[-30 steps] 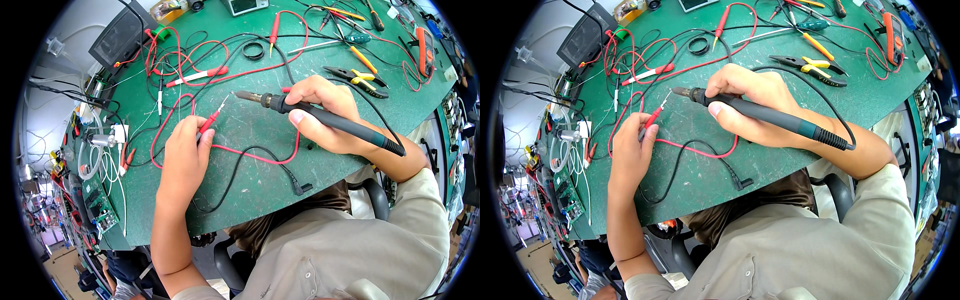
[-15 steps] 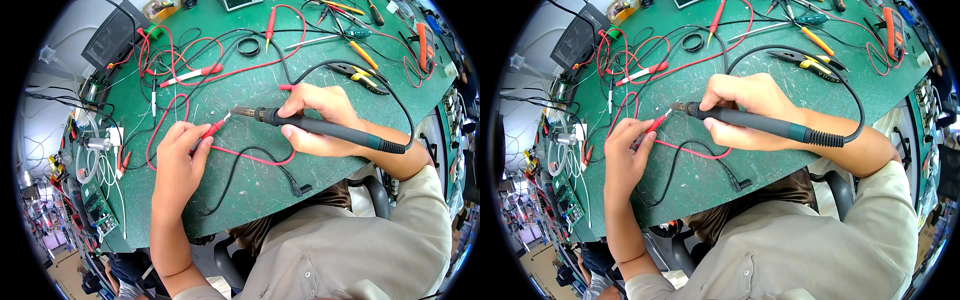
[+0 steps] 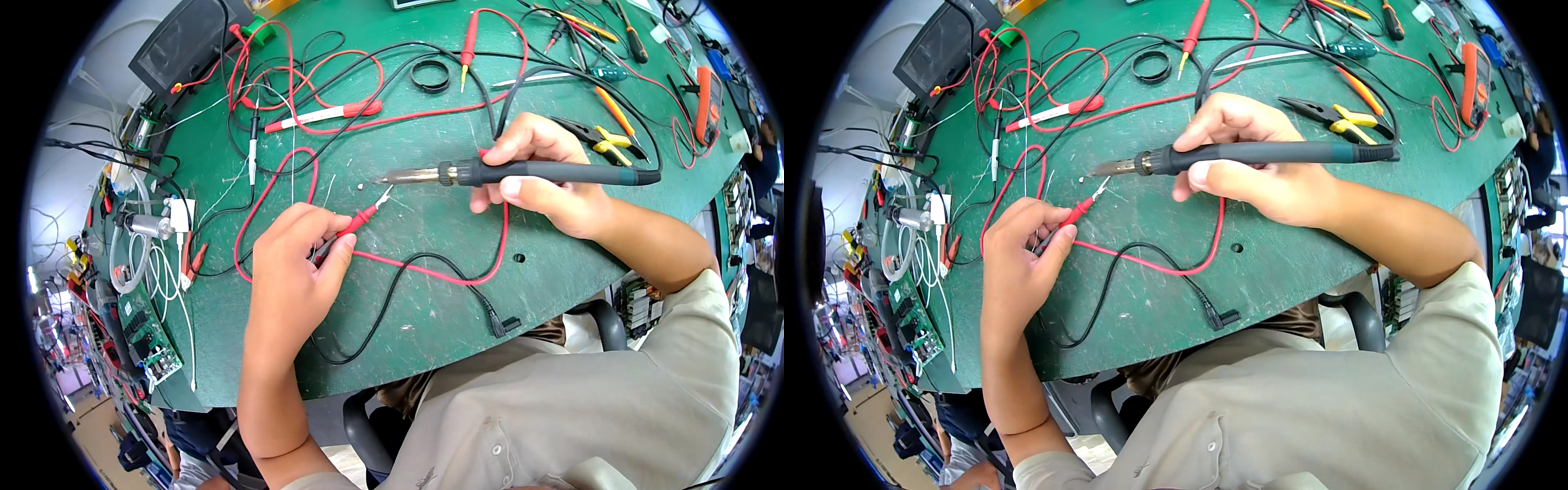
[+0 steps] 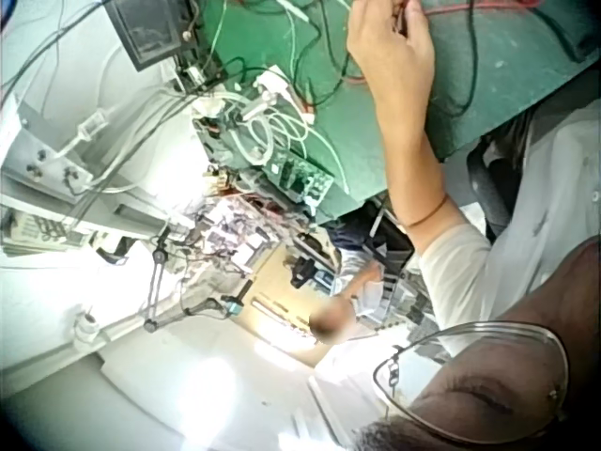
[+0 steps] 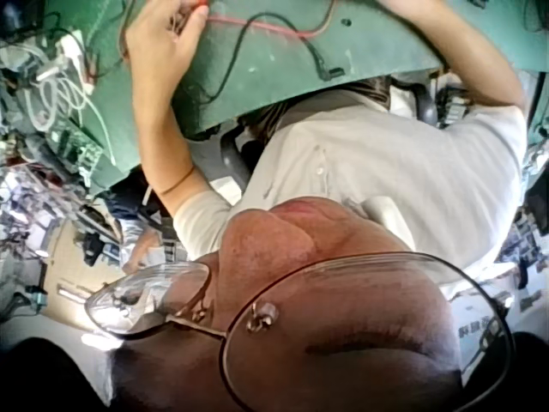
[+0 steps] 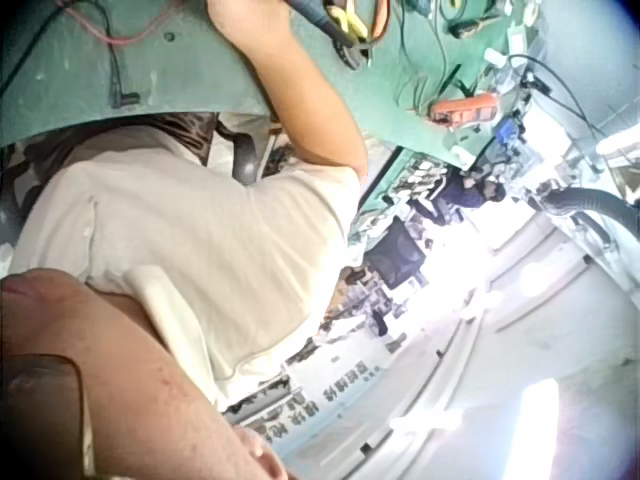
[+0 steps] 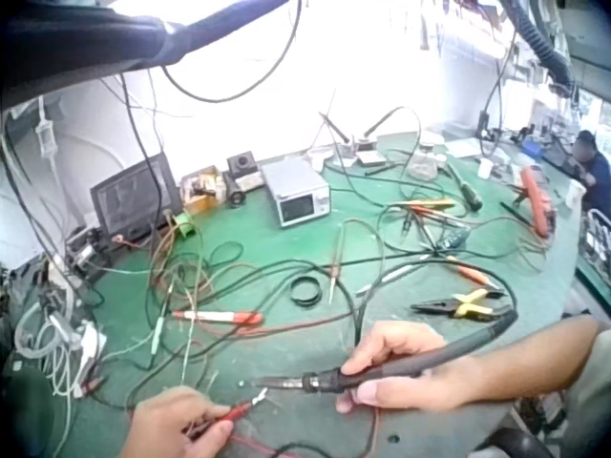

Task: The person uses multimeter probes and a soldering iron to test and work on electronic components on a circuit board at a repair bench.

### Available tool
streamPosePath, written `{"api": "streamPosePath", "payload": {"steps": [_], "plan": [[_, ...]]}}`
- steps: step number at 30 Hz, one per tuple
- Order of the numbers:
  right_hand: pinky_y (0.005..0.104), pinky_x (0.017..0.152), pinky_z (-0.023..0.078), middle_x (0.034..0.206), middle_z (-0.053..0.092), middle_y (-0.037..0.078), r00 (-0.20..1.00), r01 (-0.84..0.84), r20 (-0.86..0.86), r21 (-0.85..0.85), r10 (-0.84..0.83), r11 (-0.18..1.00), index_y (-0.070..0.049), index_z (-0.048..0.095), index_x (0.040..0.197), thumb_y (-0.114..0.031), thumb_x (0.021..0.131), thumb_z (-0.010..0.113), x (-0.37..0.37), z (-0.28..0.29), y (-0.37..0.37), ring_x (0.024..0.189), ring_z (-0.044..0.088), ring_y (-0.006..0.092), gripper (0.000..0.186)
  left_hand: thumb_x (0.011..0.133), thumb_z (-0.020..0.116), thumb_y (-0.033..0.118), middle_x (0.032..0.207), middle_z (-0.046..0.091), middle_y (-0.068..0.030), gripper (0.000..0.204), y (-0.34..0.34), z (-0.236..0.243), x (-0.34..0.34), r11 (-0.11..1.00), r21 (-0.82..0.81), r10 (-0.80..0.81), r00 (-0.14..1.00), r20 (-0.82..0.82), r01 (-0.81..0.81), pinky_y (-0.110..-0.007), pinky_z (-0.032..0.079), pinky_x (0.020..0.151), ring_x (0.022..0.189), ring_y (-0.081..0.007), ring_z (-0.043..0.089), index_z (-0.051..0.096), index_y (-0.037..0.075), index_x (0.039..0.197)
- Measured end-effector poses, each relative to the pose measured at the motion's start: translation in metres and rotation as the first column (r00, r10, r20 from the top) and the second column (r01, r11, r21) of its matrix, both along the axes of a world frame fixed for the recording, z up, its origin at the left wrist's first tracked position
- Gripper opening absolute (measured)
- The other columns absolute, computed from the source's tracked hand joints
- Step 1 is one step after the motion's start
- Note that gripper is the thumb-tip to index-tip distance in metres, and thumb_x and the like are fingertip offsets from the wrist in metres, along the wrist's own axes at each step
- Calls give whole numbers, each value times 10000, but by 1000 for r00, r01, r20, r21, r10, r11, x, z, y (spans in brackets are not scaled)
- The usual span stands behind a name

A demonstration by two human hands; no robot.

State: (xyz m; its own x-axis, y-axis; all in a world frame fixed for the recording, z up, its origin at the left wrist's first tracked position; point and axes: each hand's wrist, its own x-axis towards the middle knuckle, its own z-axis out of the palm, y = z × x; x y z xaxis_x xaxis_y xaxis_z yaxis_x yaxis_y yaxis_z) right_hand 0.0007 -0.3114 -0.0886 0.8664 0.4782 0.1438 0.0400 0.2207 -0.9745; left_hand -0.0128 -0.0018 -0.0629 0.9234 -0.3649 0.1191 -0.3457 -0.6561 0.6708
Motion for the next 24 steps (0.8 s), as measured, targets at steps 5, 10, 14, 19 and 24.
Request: {"api": "streamPosePath", "payload": {"steps": [5,10,14,19,24], "plan": [[300,762,563,972,676,117,998,-49,-33,2,49,999,3,553,1078,-24,956,596,11,1,-7,853,712,170,132,782,766,7,818,640,-66,165,5,-1,3,997,-53,44,996,-73,-48,-270,420,620,693,-130,520,715,-27,935],[288,740,564,919,689,118,999,-30,-47,-62,28,998,-7,524,1053,-44,953,603,14,-1,-11,833,713,157,133,762,787,9,812,651,-64,189,9,0,5,999,-27,39,995,-94,-42,-266,420,603,680,-128,527,727,-24,939],[276,731,563,948,706,130,997,-82,-3,-84,82,993,-10,496,1056,-76,951,636,14,-6,-12,882,714,144,187,772,784,0,829,653,-81,190,7,2,5,999,-10,52,992,-116,-53,-276,445,616,691,-154,563,726,-28,951],[275,737,559,959,712,138,991,-103,68,-126,112,987,3,516,1041,-71,939,656,16,-8,-14,875,715,152,188,797,764,-23,880,646,-110,190,5,5,2,994,113,14,999,-34,-10,-296,477,642,721,-195,604,722,-31,983],[280,695,553,921,725,157,989,-70,123,-116,84,991,9,524,1024,-74,933,665,17,-11,-13,819,712,158,187,812,752,-28,886,620,-116,190,0,9,1,988,152,14,1000,-28,-10,-312,469,637,728,-221,594,716,-25,999]]}}
